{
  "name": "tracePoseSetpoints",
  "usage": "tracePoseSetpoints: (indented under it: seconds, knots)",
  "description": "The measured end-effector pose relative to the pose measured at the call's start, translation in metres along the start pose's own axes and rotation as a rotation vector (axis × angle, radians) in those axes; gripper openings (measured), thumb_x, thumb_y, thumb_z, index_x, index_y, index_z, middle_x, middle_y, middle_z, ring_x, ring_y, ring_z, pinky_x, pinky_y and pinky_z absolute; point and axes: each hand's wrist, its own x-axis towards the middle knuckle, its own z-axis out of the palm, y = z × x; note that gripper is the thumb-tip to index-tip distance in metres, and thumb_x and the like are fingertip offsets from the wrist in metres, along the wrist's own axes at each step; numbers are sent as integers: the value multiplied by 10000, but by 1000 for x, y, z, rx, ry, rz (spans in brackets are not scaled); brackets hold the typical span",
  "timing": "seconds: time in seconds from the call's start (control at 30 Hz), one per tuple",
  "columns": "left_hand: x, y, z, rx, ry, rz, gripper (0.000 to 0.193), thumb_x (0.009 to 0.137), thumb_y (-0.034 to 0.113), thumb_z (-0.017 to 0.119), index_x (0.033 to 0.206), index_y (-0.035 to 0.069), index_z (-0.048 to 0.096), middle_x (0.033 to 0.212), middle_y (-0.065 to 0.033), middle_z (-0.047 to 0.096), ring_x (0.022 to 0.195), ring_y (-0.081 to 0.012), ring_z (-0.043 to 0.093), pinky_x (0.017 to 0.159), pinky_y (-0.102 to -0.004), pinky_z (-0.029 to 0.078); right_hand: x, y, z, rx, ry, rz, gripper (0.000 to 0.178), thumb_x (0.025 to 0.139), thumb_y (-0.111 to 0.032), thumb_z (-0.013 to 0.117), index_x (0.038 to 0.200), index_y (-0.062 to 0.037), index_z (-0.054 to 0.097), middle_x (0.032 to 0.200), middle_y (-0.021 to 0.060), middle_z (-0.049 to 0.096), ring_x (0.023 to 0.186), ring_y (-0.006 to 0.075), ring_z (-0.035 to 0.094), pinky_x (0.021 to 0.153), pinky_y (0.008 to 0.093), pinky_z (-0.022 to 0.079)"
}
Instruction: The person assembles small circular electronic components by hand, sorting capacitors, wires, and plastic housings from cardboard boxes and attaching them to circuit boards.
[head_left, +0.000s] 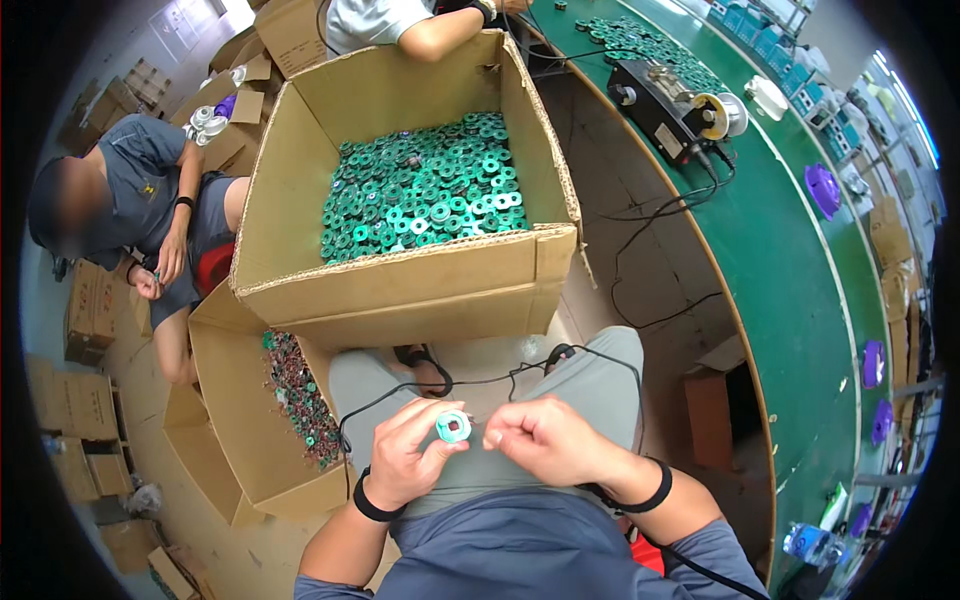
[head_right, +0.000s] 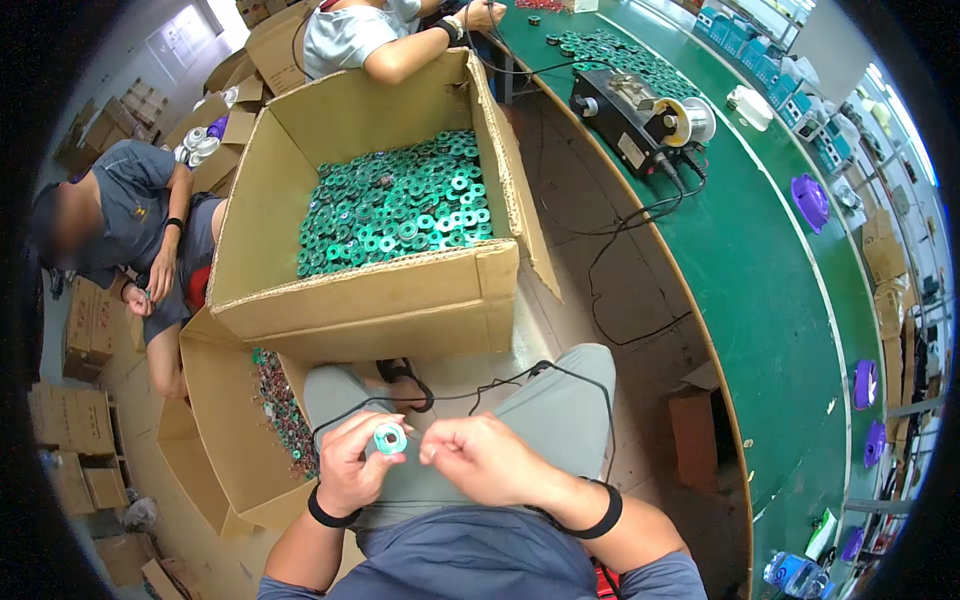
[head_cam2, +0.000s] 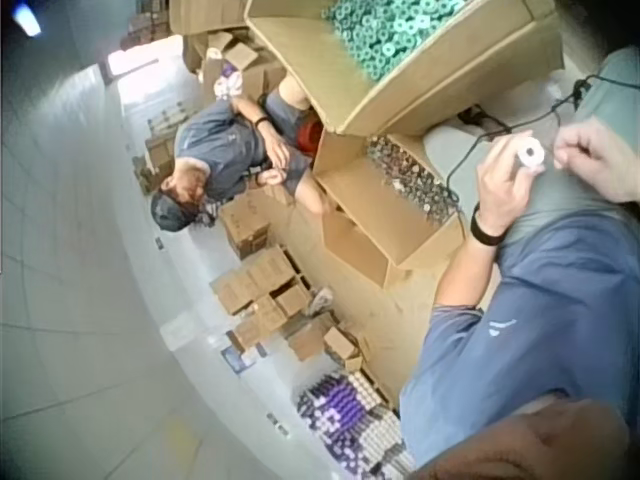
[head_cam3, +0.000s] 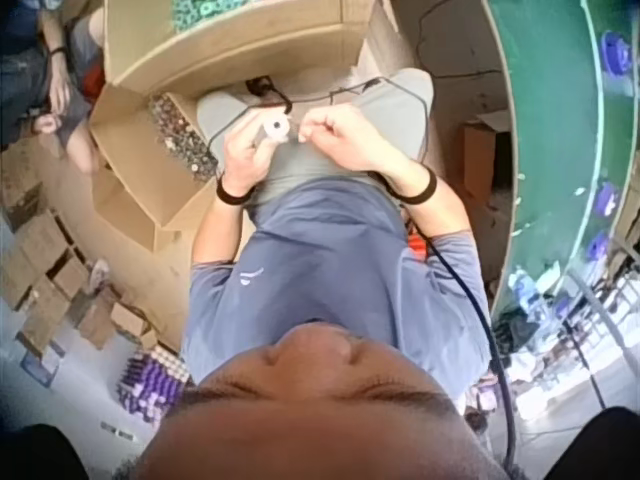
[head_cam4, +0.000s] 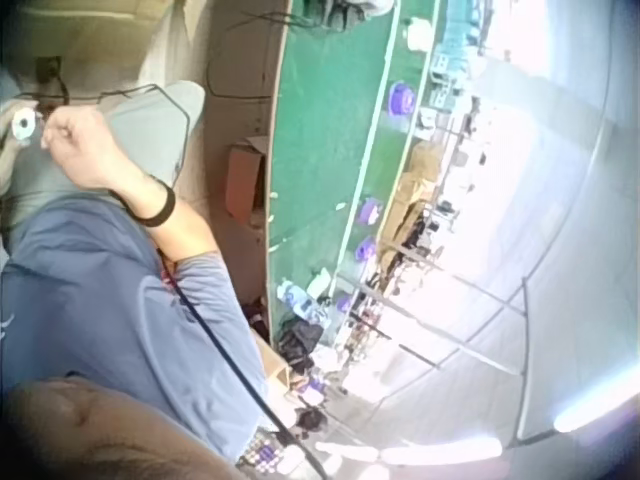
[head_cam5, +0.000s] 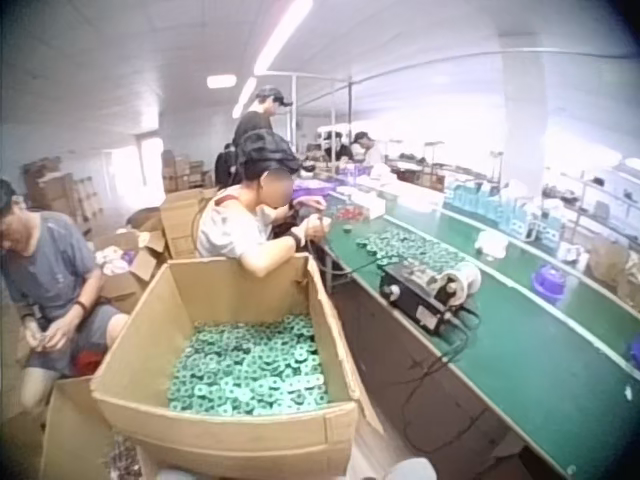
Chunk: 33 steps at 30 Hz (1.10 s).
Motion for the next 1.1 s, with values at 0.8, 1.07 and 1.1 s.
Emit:
tracePoseSetpoints:
  seconds: [0.8, 1.07, 1.1]
  knots:
    - [0, 6, -13, -112, -141, 24, 337, 773, 109, 794, 1075, -3, 693, 920, -138, 702, 808, -290, 678, 728, -355, 542, -4, -14, -5, -143, 4, -134, 65, 874, -59, 591, 875, -30, 649, 671, 170, 615, 619, 346, 640, 580, 395, 499]
    - [5, 13, -18, -64, -176, 71, 353, 758, 91, 800, 1084, 8, 691, 921, -136, 701, 797, -282, 670, 712, -355, 538, -8, -21, -4, -163, -86, -232, 45, 865, -49, 590, 824, -33, 602, 650, 168, 586, 624, 373, 619, 572, 411, 487]
    - [6, 14, -18, -29, -182, 91, 355, 756, 88, 799, 1085, 9, 691, 923, -136, 700, 796, -282, 669, 712, -352, 538, -7, -21, -6, -140, -57, -206, 57, 877, -39, 583, 836, -31, 622, 638, 139, 592, 588, 333, 605, 561, 382, 481]
